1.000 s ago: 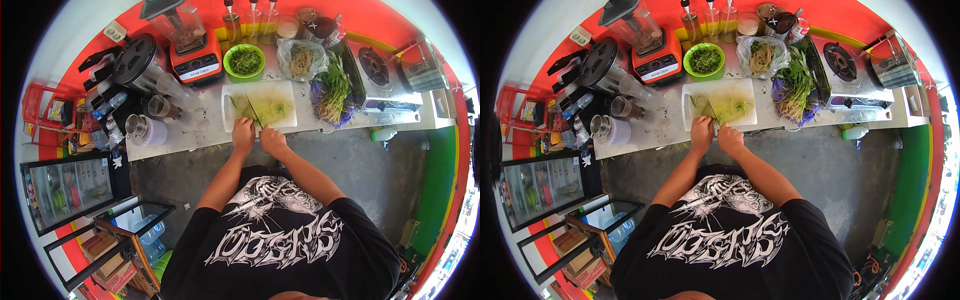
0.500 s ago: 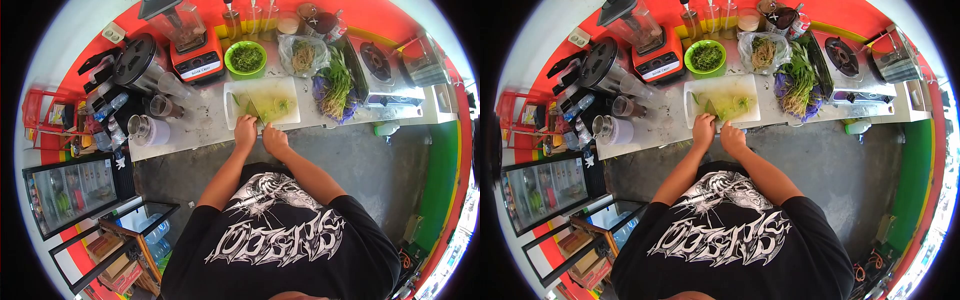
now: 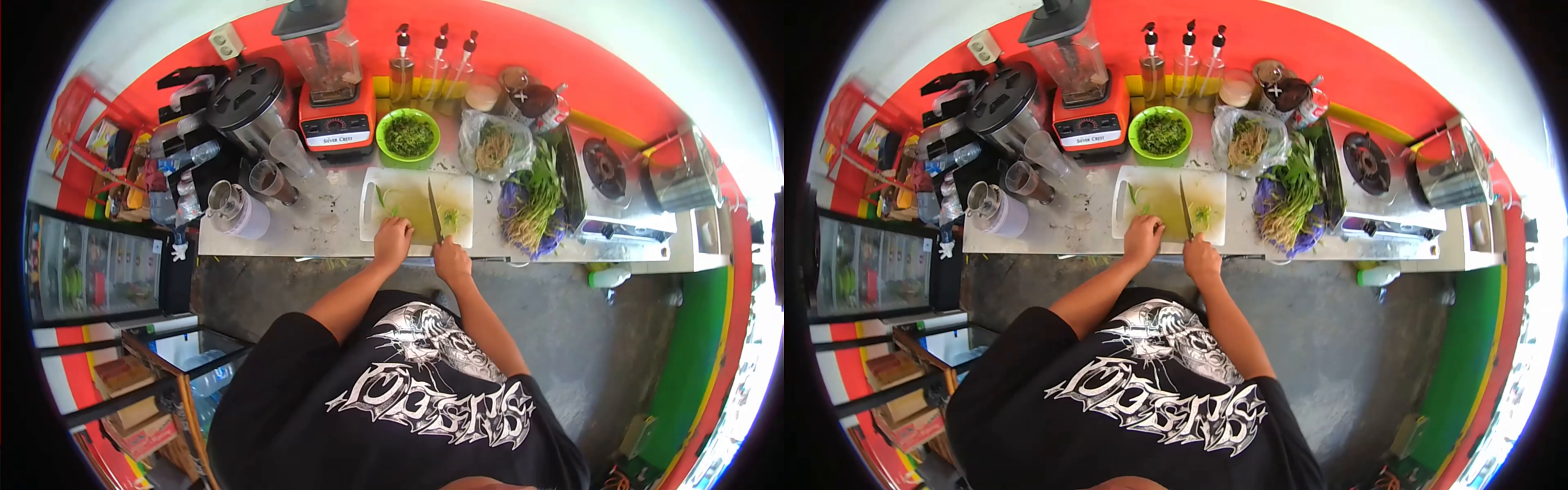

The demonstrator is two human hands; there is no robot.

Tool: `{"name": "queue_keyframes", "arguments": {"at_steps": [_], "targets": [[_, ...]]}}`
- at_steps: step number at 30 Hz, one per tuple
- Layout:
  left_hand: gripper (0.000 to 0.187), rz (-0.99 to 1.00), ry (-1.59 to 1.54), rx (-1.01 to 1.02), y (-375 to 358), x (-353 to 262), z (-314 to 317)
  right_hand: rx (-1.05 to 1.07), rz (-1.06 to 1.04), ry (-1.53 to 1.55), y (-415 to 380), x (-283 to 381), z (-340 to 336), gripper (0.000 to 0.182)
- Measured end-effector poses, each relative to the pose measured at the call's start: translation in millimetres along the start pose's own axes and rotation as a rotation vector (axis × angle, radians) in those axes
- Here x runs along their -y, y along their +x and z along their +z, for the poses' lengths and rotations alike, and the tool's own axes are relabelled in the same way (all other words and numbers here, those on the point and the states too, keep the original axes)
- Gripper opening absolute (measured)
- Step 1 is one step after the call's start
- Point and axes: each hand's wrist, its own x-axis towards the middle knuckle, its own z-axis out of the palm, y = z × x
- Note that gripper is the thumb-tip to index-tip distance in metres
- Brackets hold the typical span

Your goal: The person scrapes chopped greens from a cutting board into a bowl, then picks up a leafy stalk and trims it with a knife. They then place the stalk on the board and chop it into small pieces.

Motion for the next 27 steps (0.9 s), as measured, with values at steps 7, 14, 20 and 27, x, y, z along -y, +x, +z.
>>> {"name": "queue_keyframes", "arguments": {"at_steps": [7,14,20,27], "targets": [[0.009,0.138,-0.052,0.055,16,-9,30,-0.125,-0.14,0.155,-2,-25,-16,0.036],[0.009,0.243,-0.124,0.113,17,-16,32,-0.113,-0.214,0.114,2,-30,-13,0.034],[0.01,0.222,-0.122,0.092,14,-20,24,-0.062,-0.207,0.009,7,-22,-19,0.034],[0.023,0.233,-0.181,0.108,15,-8,25,0.059,-0.145,-0.134,2,-15,-21,0.034]]}}
